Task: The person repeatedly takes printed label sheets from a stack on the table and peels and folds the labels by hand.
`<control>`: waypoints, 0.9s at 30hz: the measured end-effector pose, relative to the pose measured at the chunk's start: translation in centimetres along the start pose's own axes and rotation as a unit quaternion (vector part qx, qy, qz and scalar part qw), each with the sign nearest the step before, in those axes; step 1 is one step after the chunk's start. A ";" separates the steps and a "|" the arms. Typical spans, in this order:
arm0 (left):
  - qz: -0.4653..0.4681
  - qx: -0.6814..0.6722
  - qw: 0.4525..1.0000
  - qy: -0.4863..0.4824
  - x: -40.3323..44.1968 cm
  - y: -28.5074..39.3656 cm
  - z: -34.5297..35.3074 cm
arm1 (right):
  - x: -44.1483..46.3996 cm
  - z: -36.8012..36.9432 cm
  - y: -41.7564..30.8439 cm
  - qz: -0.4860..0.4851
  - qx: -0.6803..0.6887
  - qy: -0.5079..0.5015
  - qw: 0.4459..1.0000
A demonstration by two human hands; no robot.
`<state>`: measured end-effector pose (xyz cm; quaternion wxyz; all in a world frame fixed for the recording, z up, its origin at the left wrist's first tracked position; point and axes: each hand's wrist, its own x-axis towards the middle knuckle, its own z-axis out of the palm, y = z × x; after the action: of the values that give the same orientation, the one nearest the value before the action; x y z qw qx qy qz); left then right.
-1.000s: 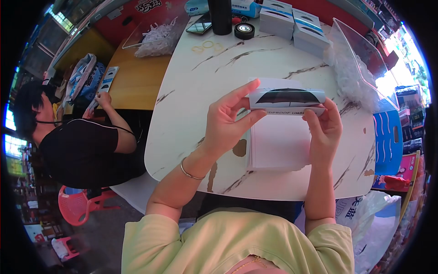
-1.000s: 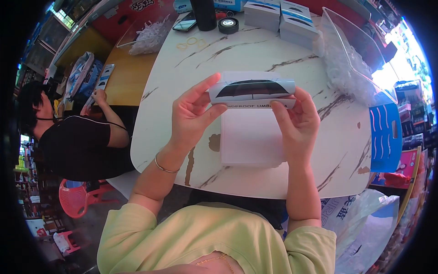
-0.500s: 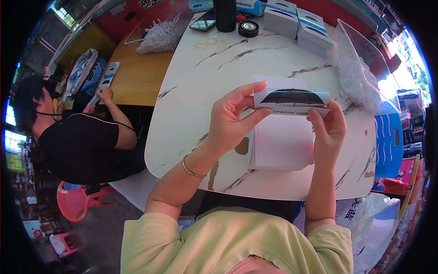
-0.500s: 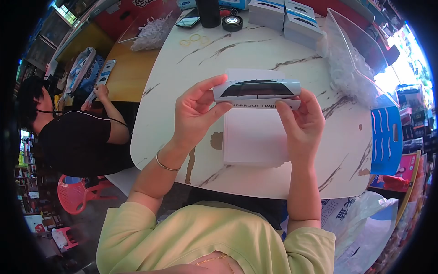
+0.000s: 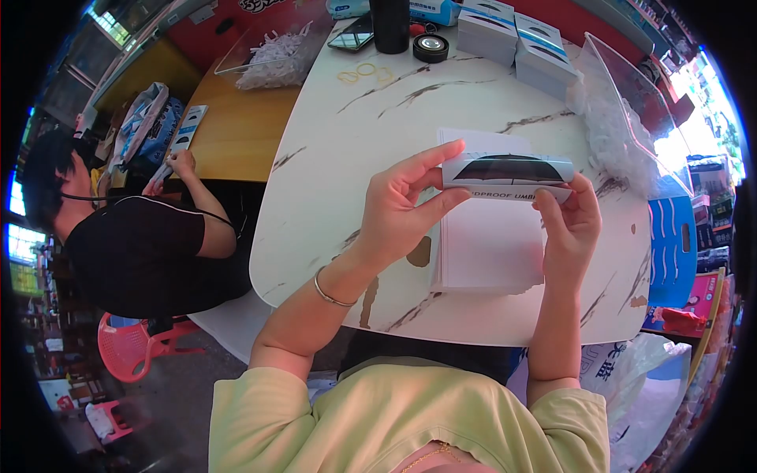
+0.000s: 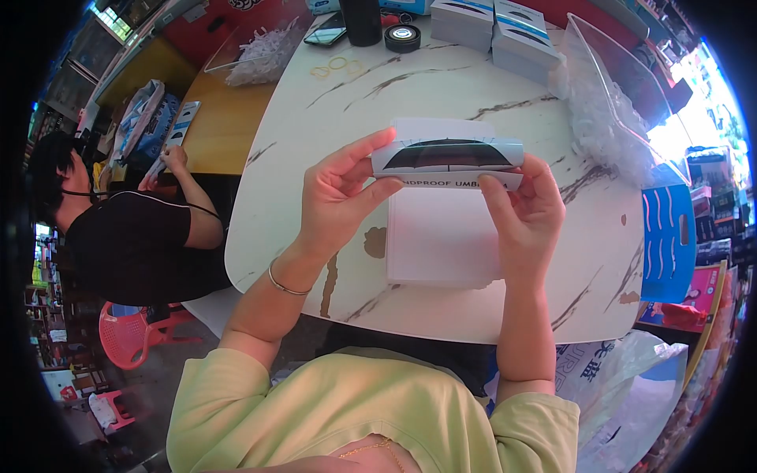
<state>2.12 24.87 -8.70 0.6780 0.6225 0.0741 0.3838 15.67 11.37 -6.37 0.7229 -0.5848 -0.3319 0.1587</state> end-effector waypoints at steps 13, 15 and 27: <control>-0.037 -0.030 0.999 -0.015 -0.1 0.3 -0.4 | 0.1 -0.3 -0.1 -0.002 0.008 -0.007 1.000; -0.043 -0.011 0.999 -0.006 -0.1 0.2 -0.4 | 0.1 -0.3 0.0 -0.001 0.009 -0.009 1.000; -0.043 -0.009 0.999 0.001 -0.1 0.3 -0.3 | 0.2 -0.2 0.0 -0.009 -0.005 -0.007 1.000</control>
<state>1.78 24.99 -8.53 0.6993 0.6125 0.0982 0.3553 16.00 11.35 -6.36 0.7191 -0.5842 -0.3430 0.1549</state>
